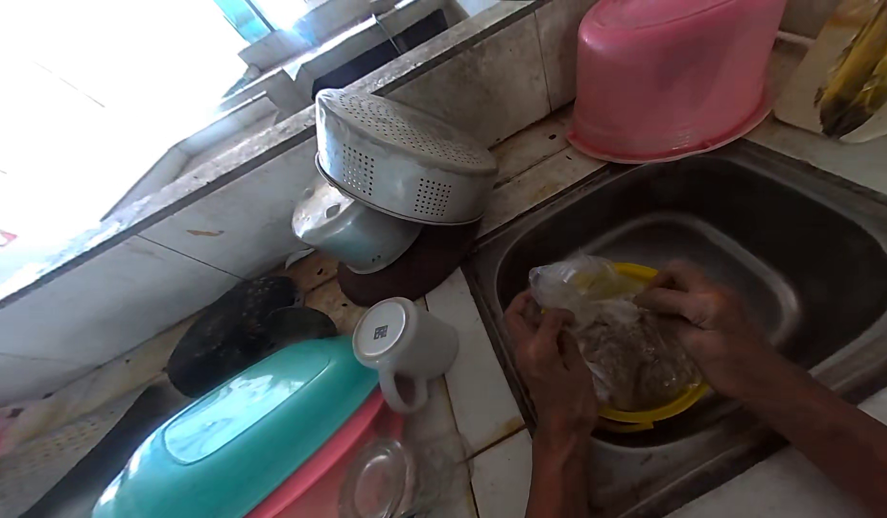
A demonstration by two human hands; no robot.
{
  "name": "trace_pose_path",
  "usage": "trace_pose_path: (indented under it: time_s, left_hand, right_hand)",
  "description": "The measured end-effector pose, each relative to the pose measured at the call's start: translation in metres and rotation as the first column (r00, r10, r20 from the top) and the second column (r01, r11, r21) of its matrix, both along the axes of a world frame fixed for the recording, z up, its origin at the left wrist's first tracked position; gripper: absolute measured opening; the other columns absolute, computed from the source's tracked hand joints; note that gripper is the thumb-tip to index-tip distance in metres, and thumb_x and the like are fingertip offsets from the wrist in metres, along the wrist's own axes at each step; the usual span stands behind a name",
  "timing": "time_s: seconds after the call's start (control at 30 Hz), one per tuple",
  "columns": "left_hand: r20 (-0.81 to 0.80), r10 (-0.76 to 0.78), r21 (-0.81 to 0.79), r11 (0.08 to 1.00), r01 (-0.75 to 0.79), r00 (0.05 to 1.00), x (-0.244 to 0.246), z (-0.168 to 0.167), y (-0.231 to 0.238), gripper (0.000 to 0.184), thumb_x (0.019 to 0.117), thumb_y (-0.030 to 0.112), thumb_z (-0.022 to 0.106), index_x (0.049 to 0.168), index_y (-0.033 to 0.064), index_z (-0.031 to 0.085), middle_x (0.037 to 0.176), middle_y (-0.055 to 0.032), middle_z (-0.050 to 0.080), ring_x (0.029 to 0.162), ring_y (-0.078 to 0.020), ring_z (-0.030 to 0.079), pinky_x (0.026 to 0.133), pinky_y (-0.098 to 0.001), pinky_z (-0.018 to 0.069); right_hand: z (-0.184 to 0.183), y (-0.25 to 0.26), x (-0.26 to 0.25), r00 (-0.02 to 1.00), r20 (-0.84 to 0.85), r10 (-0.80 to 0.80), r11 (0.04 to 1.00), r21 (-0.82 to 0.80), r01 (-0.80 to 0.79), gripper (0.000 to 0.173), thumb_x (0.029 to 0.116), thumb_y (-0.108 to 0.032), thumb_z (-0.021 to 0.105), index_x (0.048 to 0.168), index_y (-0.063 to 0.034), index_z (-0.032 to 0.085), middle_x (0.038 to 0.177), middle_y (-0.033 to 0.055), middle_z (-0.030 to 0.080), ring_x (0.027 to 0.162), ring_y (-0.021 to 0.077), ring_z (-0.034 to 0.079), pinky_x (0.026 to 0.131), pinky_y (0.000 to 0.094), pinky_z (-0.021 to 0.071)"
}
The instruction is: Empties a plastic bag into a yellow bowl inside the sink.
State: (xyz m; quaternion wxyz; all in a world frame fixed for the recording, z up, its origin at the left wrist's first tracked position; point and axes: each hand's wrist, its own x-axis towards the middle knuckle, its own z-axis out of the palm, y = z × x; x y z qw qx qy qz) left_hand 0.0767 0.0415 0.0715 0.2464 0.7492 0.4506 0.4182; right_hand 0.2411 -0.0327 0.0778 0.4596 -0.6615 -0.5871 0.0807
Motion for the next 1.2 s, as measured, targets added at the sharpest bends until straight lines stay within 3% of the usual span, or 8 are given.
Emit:
trace_pose_path:
  time_s: [0.13,0.33,0.5,0.67,0.87,0.97,1.1,1.2]
  left_hand:
    - [0.001,-0.053,0.046,0.998,0.053,0.999,0.0,-0.003,0.0,0.014,0.0957,0.009,0.057,0.1,0.0088,0.07,0.151,-0.0178,0.039,0.133,-0.0244,0.048,0.098,-0.0363,0.0509]
    - [-0.125,-0.097,0.261,0.957,0.127,0.987,0.003,-0.009,-0.006,0.007,0.089,0.003,0.065,0.088,0.0037,0.073,0.156,-0.0169,0.043,0.101,-0.0172,0.069,0.071,-0.0291,0.0589]
    - [-0.009,-0.059,0.29,0.955,0.059,0.998,-0.001,-0.006,0.0,0.012,0.0896,0.007,0.059,0.08,0.0033,0.065,0.149,-0.0202,0.043,0.109,-0.0128,0.061,0.083,-0.0209,0.0539]
    - [0.122,-0.145,0.267,0.958,0.108,0.982,-0.003,-0.005,0.002,0.013,0.0938,0.02,0.06,0.091,0.0075,0.061,0.145,-0.0145,0.044,0.106,-0.0074,0.059,0.078,-0.0174,0.0528]
    - [-0.207,-0.404,0.174,0.881,0.44,0.891,-0.001,-0.008,0.005,0.043,0.0844,0.042,0.074,0.118,0.0149,0.073,0.163,-0.0185,0.031,0.151,-0.0469,0.021,0.118,-0.0634,0.0271]
    - [-0.242,-0.371,0.268,0.862,0.43,0.896,0.0,-0.009,0.003,0.018,0.0886,0.028,0.072,0.104,0.02,0.075,0.162,-0.011,0.036,0.153,-0.0454,0.017,0.121,-0.0589,0.0231]
    - [-0.028,-0.261,0.43,0.868,0.248,0.965,-0.005,-0.006,0.004,0.017,0.097,0.022,0.059,0.089,0.0138,0.072,0.122,-0.0088,0.059,0.124,-0.0226,0.052,0.106,-0.0344,0.0436]
    - [0.343,-0.343,0.256,0.93,0.264,0.875,-0.005,-0.003,0.005,0.026,0.1038,0.032,0.056,0.091,0.0123,0.065,0.106,0.0025,0.056,0.098,-0.0006,0.056,0.081,-0.0133,0.0507]
  right_hand:
    - [0.0,0.0,0.001,0.991,0.107,-0.084,0.996,-0.031,0.088,0.015,0.0901,0.001,0.063,0.092,-0.0057,0.076,0.116,0.0142,0.057,0.082,0.021,0.063,0.065,0.0393,0.057]
    - [0.0,-0.002,-0.007,0.923,0.374,-0.087,0.99,-0.073,0.123,0.009,0.0778,0.007,0.068,0.08,-0.0017,0.071,0.12,0.0215,0.062,0.107,0.039,0.065,0.065,0.0488,0.0581]
    - [0.007,0.001,0.003,0.933,-0.36,-0.022,1.0,-0.008,0.02,0.022,0.0889,0.0,0.056,0.07,-0.008,0.063,0.081,0.0,0.057,0.064,0.0054,0.052,0.053,0.0188,0.0435]
    - [0.047,-0.007,0.0,0.649,-0.709,0.275,0.939,0.342,-0.024,0.029,0.0943,0.006,0.048,0.082,-0.0083,0.071,0.085,-0.0018,0.066,0.069,0.0022,0.061,0.06,0.0147,0.054]
    - [0.038,-0.003,0.004,0.566,-0.787,0.246,0.953,0.303,0.007,0.033,0.0924,0.01,0.045,0.08,-0.0065,0.071,0.087,0.0012,0.067,0.071,0.0044,0.063,0.063,0.0171,0.0559]
    - [0.042,-0.004,0.0,0.565,-0.718,0.408,0.895,0.437,-0.091,0.028,0.094,0.004,0.05,0.08,-0.0072,0.072,0.09,0.0019,0.068,0.08,0.0066,0.065,0.07,0.0187,0.0576]
    - [0.037,-0.001,0.009,0.679,-0.587,0.441,0.865,0.48,-0.146,0.019,0.0957,-0.002,0.057,0.09,-0.008,0.074,0.098,0.0006,0.067,0.091,0.0092,0.066,0.08,0.0229,0.0585]
    - [0.025,0.0,0.014,0.818,-0.437,0.373,0.922,0.269,-0.277,0.036,0.0945,-0.02,0.062,0.129,-0.0097,0.066,0.124,-0.0016,0.062,0.108,0.0052,0.062,0.089,0.0219,0.0567]
